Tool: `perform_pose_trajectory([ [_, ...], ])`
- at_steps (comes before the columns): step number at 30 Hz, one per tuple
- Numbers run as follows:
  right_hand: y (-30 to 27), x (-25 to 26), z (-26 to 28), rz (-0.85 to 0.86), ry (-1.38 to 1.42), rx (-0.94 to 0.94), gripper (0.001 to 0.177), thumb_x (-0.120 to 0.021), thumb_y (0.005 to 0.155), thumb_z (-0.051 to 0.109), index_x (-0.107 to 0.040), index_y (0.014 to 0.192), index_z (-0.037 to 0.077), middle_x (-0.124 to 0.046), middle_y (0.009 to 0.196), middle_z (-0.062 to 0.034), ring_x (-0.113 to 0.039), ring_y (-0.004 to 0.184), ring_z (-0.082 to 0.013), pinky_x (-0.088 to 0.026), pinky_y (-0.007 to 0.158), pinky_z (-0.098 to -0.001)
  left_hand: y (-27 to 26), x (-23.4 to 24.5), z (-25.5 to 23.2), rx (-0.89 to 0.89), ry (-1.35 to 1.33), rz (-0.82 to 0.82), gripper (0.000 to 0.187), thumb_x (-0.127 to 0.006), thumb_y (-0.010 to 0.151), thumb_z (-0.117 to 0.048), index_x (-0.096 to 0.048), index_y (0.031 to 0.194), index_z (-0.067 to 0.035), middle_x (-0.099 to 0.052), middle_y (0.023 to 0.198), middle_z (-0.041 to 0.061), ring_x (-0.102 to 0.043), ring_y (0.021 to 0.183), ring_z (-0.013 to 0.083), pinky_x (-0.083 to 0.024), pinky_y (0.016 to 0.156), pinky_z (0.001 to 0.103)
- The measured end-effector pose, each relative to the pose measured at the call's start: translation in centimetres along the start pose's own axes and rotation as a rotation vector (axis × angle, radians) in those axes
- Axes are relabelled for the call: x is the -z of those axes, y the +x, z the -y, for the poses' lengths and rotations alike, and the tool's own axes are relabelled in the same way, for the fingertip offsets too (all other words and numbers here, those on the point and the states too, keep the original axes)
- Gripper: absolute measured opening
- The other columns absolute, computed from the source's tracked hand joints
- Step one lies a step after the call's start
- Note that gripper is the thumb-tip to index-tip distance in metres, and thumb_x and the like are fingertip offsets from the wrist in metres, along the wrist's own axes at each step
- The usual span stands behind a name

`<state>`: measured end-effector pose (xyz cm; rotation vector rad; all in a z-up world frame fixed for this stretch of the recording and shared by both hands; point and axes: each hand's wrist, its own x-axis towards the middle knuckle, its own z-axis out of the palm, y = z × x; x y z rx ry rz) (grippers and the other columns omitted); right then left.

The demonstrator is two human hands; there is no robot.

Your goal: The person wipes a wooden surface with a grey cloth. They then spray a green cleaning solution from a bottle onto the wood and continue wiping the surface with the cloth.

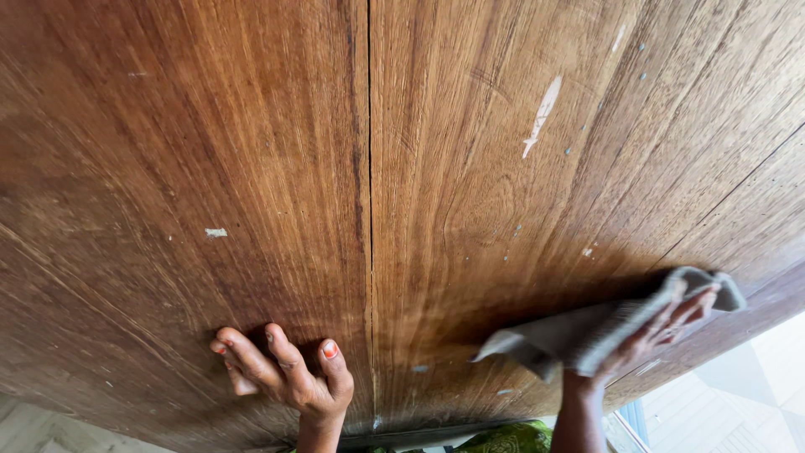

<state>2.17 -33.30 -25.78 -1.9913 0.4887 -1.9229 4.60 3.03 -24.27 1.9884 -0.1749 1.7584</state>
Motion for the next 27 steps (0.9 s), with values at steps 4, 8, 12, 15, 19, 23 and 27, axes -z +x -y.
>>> perform_pose_trajectory([
  [4,0.4,-0.3,-3.8,-0.011,-0.057,-0.151,0.051,-0.059,0.102,0.038,-0.056,0.146,0.013,-0.032,0.163,-0.0221,-0.022,0.154,-0.0446,-0.012,0.128,-0.0651,0.1,-0.1,0.0,0.004,0.013,-0.007,0.064,-0.042,0.111,-0.042,-0.032,0.162,-0.005,-0.015,0.17,0.029,-0.013,0.162,0.045,-0.015,0.127,0.058],
  [8,-0.5,-0.8,-2.4,0.023,-0.076,-0.122,0.051,-0.061,0.099,0.038,-0.059,0.145,0.017,-0.035,0.159,-0.0211,-0.024,0.15,-0.0428,-0.013,0.125,-0.0644,0.1,0.0,-0.1,0.004,0.01,-0.006,0.063,-0.042,0.112,-0.042,-0.032,0.162,-0.005,-0.015,0.17,0.03,-0.013,0.162,0.0447,-0.015,0.128,0.058],
  [12,-2.7,-1.1,2.5,0.114,-0.055,0.058,0.052,-0.063,0.095,0.038,-0.061,0.144,0.02,-0.037,0.154,-0.02,-0.026,0.146,-0.041,-0.014,0.122,-0.0636,0.1,-0.1,0.0,0.007,0.007,-0.014,0.063,-0.042,0.112,-0.041,-0.032,0.162,-0.004,-0.016,0.169,0.03,-0.013,0.161,0.0452,-0.014,0.127,0.058],
  [15,-5.5,-0.7,6.7,0.246,0.004,0.235,0.052,-0.065,0.093,0.038,-0.063,0.142,0.023,-0.039,0.151,-0.0192,-0.028,0.143,-0.0397,-0.014,0.119,-0.0631,-0.1,0.0,0.1,0.008,0.007,-0.001,0.063,-0.042,0.112,-0.042,-0.033,0.161,-0.003,-0.016,0.169,0.031,-0.012,0.161,0.0453,-0.014,0.127,0.058],
  [19,-9.5,0.0,11.7,0.487,0.13,0.463,0.053,-0.067,0.089,0.038,-0.065,0.141,0.027,-0.041,0.147,-0.0181,-0.03,0.139,-0.038,-0.015,0.116,-0.0624,-0.2,0.0,0.4,0.005,0.01,-0.001,0.064,-0.042,0.111,-0.042,-0.035,0.16,-0.001,-0.016,0.169,0.031,-0.012,0.16,0.0459,-0.016,0.126,0.058],
  [23,-12.9,0.7,16.0,0.621,0.239,0.617,0.054,-0.069,0.086,0.038,-0.067,0.14,0.03,-0.044,0.143,-0.0171,-0.033,0.135,-0.0362,-0.016,0.113,-0.0617,-0.4,0.1,0.4,0.017,0.014,-0.017,0.062,-0.043,0.112,-0.042,-0.041,0.155,0.001,-0.02,0.167,0.031,-0.017,0.16,0.0464,-0.019,0.125,0.059],
  [27,-12.8,1.3,18.7,0.535,0.286,0.68,0.054,-0.072,0.085,0.03,-0.067,0.139,0.032,-0.051,0.149,-0.0091,-0.041,0.136,-0.0333,-0.018,0.113,-0.0554,-0.4,-0.2,0.6,0.012,0.028,-0.059,0.06,-0.043,0.112,-0.043,-0.048,0.151,0.002,-0.026,0.166,0.032,-0.021,0.159,0.0461,-0.021,0.126,0.06],
])
